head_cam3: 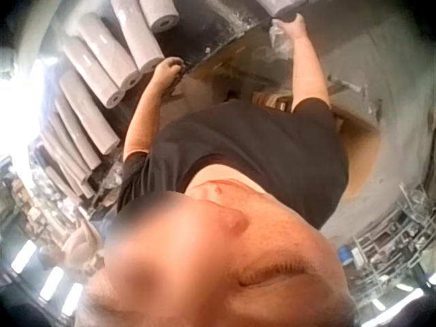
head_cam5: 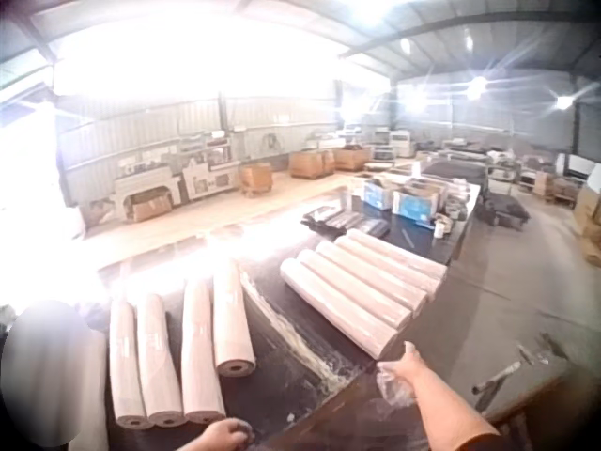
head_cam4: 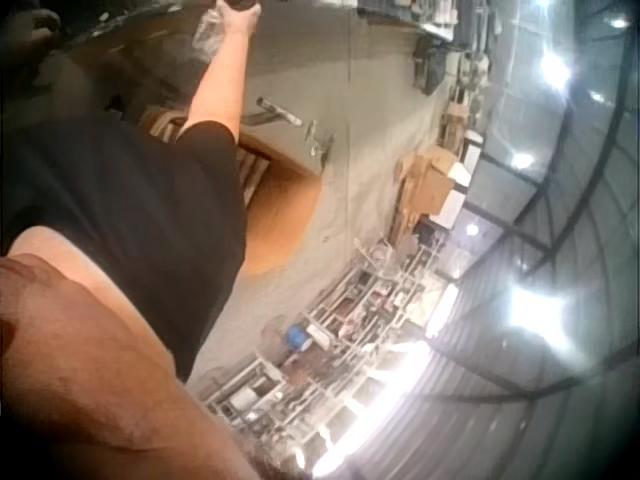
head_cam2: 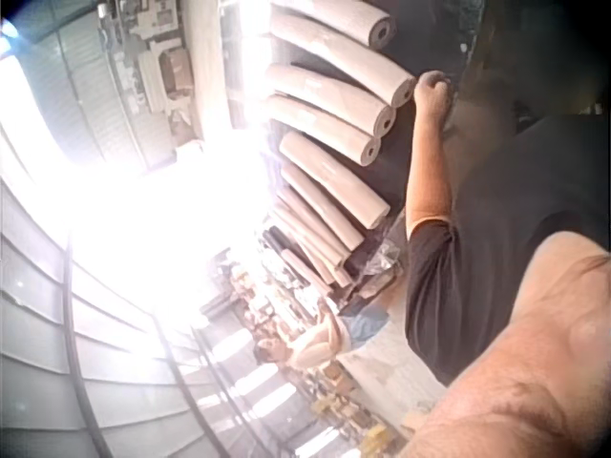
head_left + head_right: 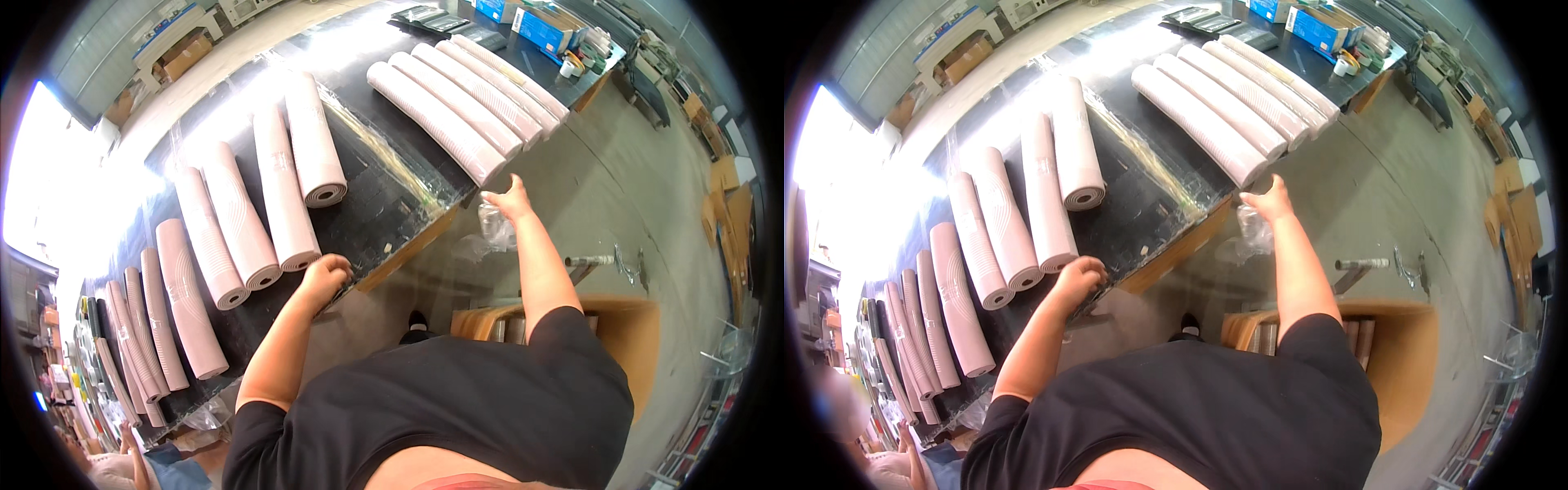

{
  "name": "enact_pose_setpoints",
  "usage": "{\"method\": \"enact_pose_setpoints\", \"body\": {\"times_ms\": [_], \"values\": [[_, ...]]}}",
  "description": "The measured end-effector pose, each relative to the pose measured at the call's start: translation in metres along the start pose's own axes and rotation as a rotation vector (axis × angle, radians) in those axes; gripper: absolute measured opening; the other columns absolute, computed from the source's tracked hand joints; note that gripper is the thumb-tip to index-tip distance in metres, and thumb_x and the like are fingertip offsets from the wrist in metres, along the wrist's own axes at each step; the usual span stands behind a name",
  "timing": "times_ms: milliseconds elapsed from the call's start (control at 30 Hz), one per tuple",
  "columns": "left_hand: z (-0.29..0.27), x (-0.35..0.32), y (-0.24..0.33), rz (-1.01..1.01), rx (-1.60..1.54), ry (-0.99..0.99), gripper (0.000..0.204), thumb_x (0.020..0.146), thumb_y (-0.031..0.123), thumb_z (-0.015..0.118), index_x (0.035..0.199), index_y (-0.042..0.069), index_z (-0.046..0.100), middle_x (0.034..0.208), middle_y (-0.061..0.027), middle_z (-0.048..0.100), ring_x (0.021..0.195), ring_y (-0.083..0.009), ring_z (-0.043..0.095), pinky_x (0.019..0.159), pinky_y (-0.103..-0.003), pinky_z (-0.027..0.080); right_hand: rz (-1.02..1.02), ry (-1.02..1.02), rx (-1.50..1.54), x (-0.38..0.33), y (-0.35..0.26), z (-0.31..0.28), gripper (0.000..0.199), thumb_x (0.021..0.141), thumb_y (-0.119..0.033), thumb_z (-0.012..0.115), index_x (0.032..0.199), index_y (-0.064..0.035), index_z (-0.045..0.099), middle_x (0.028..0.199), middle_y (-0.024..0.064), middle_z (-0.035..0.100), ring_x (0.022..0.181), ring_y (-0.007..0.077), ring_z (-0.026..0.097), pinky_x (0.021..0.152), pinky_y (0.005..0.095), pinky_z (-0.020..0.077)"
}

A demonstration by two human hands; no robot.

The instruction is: The person wraps individual rolls of material with clear plastic and places them into a cardboard box, occasionally referring to paperwork on the table.

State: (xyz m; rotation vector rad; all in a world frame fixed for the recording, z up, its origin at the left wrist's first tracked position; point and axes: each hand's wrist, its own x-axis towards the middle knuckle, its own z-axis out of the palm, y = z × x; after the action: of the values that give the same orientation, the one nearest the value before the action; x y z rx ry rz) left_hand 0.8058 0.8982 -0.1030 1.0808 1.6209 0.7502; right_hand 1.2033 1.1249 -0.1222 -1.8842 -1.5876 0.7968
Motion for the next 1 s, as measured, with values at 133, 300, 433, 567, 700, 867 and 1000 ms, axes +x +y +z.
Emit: {"method": "enact_pose_setpoints", "body": {"times_ms": [133, 300, 433, 567, 700, 867, 1000], "values": [[0.020, -0.006, 0.004, -0.004, 0.058, -0.145, 0.027, 0.083, 0.001, 0.056, 0.108, -0.002, 0.063, 0.098, -0.0097, 0.069, 0.096, -0.0169, 0.065, 0.087, -0.031, 0.051, 0.102, -0.008, 0.574, 0.064, 0.030, 0.056, 0.093, 0.073, -0.028, 0.085, 0.140, 0.0096, 0.033, 0.135, 0.0232, 0.050, 0.123, 0.0317, 0.050, 0.102, 0.0385, 0.0416], [0.036, 0.000, 0.011, -0.077, 0.047, -0.119, 0.028, 0.084, 0.002, 0.057, 0.111, -0.002, 0.062, 0.103, -0.0094, 0.068, 0.099, -0.0179, 0.065, 0.091, -0.031, 0.050, 0.034, 0.187, 0.828, 0.058, 0.022, 0.084, 0.086, 0.071, -0.016, 0.086, 0.137, 0.0102, 0.037, 0.130, 0.0200, 0.053, 0.119, 0.0283, 0.052, 0.100, 0.0356, 0.0425], [0.040, 0.009, 0.035, 0.004, 0.099, -0.162, 0.027, 0.085, 0.002, 0.057, 0.112, -0.003, 0.061, 0.104, -0.0105, 0.068, 0.099, -0.0181, 0.065, 0.090, -0.031, 0.050, -0.246, 0.359, 0.522, 0.035, 0.019, 0.077, 0.084, 0.063, -0.019, 0.090, 0.128, 0.0084, 0.045, 0.120, 0.0205, 0.058, 0.110, 0.0287, 0.058, 0.095, 0.0373, 0.0461], [0.035, 0.015, 0.058, 0.420, 0.400, 0.005, 0.037, 0.079, 0.003, 0.065, 0.115, 0.001, 0.059, 0.104, -0.0115, 0.065, 0.096, -0.0195, 0.065, 0.086, -0.032, 0.051, -0.467, 0.519, 0.090, -0.061, -0.087, 0.018, 0.075, 0.058, -0.027, 0.089, 0.119, -0.0032, 0.053, 0.104, 0.0138, 0.064, 0.095, 0.0311, 0.064, 0.082, 0.0408, 0.0517], [0.036, 0.016, 0.120, 0.858, 0.647, 0.266, 0.086, 0.070, 0.016, 0.079, 0.142, 0.001, 0.034, 0.142, -0.0201, 0.042, 0.132, -0.0382, 0.040, 0.108, -0.044, 0.037, -0.763, 0.534, -0.096, -0.133, -0.153, -0.017, 0.076, 0.053, -0.023, 0.086, 0.119, -0.0052, 0.053, 0.103, 0.0112, 0.065, 0.088, 0.0308, 0.064, 0.072, 0.0410, 0.0518], [0.031, 0.030, 0.157, 1.370, 0.446, 0.567, 0.079, 0.069, 0.019, 0.079, 0.133, -0.001, 0.037, 0.137, -0.0194, 0.048, 0.127, -0.0363, 0.047, 0.112, -0.049, 0.026, -1.001, 0.453, -0.055, -0.218, -0.212, -0.029, 0.087, 0.055, -0.027, 0.088, 0.130, -0.0029, 0.051, 0.109, 0.0130, 0.063, 0.085, 0.0309, 0.065, 0.072, 0.0402, 0.0521], [0.001, -0.009, 0.181, 1.317, 0.538, 0.515, 0.072, 0.066, 0.024, 0.082, 0.127, 0.003, 0.048, 0.126, -0.0140, 0.056, 0.119, -0.0293, 0.055, 0.108, -0.048, 0.033, -1.210, 0.360, 0.033, -0.233, -0.229, -0.051, 0.079, 0.061, -0.020, 0.086, 0.131, -0.0067, 0.053, 0.117, 0.0160, 0.058, 0.087, 0.0266, 0.064, 0.069, 0.0353, 0.0526]]}}
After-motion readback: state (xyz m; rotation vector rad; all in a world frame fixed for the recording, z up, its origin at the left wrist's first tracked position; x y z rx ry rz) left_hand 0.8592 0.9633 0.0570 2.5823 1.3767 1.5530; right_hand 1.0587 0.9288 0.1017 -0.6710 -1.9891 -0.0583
